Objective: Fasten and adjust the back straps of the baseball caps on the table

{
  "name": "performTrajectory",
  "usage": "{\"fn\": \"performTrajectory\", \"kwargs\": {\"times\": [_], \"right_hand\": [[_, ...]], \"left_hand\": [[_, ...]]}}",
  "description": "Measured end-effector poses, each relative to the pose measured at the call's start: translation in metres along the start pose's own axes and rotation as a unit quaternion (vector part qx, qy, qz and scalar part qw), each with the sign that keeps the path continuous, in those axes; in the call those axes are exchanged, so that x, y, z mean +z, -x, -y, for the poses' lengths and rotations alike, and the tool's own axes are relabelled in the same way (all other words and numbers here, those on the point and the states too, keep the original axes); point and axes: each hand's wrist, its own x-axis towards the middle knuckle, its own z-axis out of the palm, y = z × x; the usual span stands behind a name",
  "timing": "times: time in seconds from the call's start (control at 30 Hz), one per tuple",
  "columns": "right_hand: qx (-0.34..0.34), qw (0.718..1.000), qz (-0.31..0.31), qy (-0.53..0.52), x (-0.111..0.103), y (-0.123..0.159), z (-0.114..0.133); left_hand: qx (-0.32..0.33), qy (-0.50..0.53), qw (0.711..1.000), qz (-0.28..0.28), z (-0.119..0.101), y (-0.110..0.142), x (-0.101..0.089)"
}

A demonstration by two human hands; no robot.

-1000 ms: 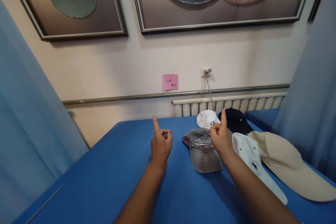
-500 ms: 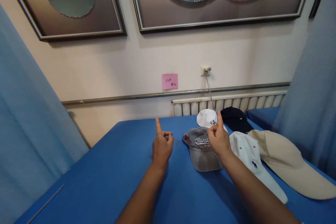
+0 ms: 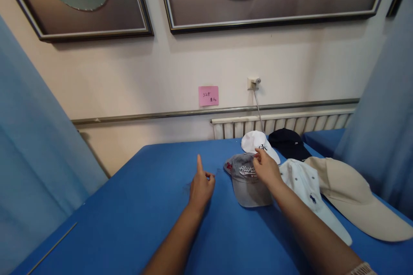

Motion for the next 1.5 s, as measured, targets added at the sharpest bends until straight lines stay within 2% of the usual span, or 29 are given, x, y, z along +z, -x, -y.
{"fn": "performTrajectory", "kwargs": {"times": [0.1,0.2,0.33,0.5,0.57,0.63,0.7,0.77,0.87,0.9,0.97,1.07,1.17,1.23,1.3,1.37,1.43,1.5], "right_hand": [[-0.025,0.997,0.009,0.067,0.011,-0.012,-0.006],[-0.016,0.989,0.047,0.137,0.023,-0.021,-0.009],[-0.004,0.978,0.113,0.174,0.04,-0.017,-0.012],[-0.045,0.979,0.12,0.157,0.057,0.005,-0.005],[-0.088,0.981,0.112,0.129,0.06,0.015,0.002],[-0.171,0.98,0.079,0.066,0.06,0.024,0.012],[-0.264,0.964,0.033,-0.005,0.058,0.032,0.022],[-0.32,0.946,0.002,-0.045,0.055,0.035,0.03],[-0.342,0.939,0.0,-0.042,0.049,0.026,0.034],[-0.344,0.939,0.009,-0.031,0.047,0.021,0.034],[-0.333,0.942,0.039,0.005,0.042,0.008,0.03],[-0.249,0.967,0.037,0.049,0.036,-0.003,0.027],[-0.183,0.982,-0.035,-0.027,0.037,0.011,0.038],[-0.198,0.97,-0.039,-0.134,0.044,0.034,0.054],[-0.211,0.952,0.024,-0.22,0.055,0.06,0.07],[-0.194,0.945,0.099,-0.244,0.068,0.082,0.079],[-0.161,0.955,0.143,-0.203,0.08,0.095,0.078],[-0.123,0.967,0.161,-0.157,0.089,0.099,0.068]], "left_hand": [[-0.031,0.008,0.997,0.071,0.025,0.008,0.011],[-0.075,0.079,0.983,0.146,0.048,0.013,0.02],[-0.116,0.14,0.972,0.146,0.067,0.011,0.03],[-0.183,0.24,0.947,0.107,0.08,-0.001,0.036],[-0.202,0.284,0.933,0.091,0.083,-0.005,0.033],[-0.213,0.326,0.917,0.082,0.084,-0.009,0.027],[-0.222,0.368,0.898,0.091,0.083,-0.011,0.018],[-0.228,0.408,0.876,0.122,0.08,-0.011,0.008],[-0.229,0.489,0.815,0.212,0.075,-0.008,0.001],[-0.227,0.515,0.794,0.229,0.073,-0.006,0.001],[-0.224,0.553,0.769,0.23,0.071,-0.003,0.004],[-0.223,0.573,0.767,0.184,0.068,0.0,0.011],[-0.222,0.585,0.763,0.159,0.065,0.001,0.015],[-0.221,0.59,0.762,0.153,0.063,0.0,0.015],[-0.219,0.612,0.743,0.16,0.06,0.0,0.014],[-0.22,0.653,0.701,0.185,0.057,0.001,0.011],[-0.225,0.689,0.655,0.216,0.055,0.003,0.009],[-0.232,0.701,0.63,0.241,0.053,0.005,0.008]]}}
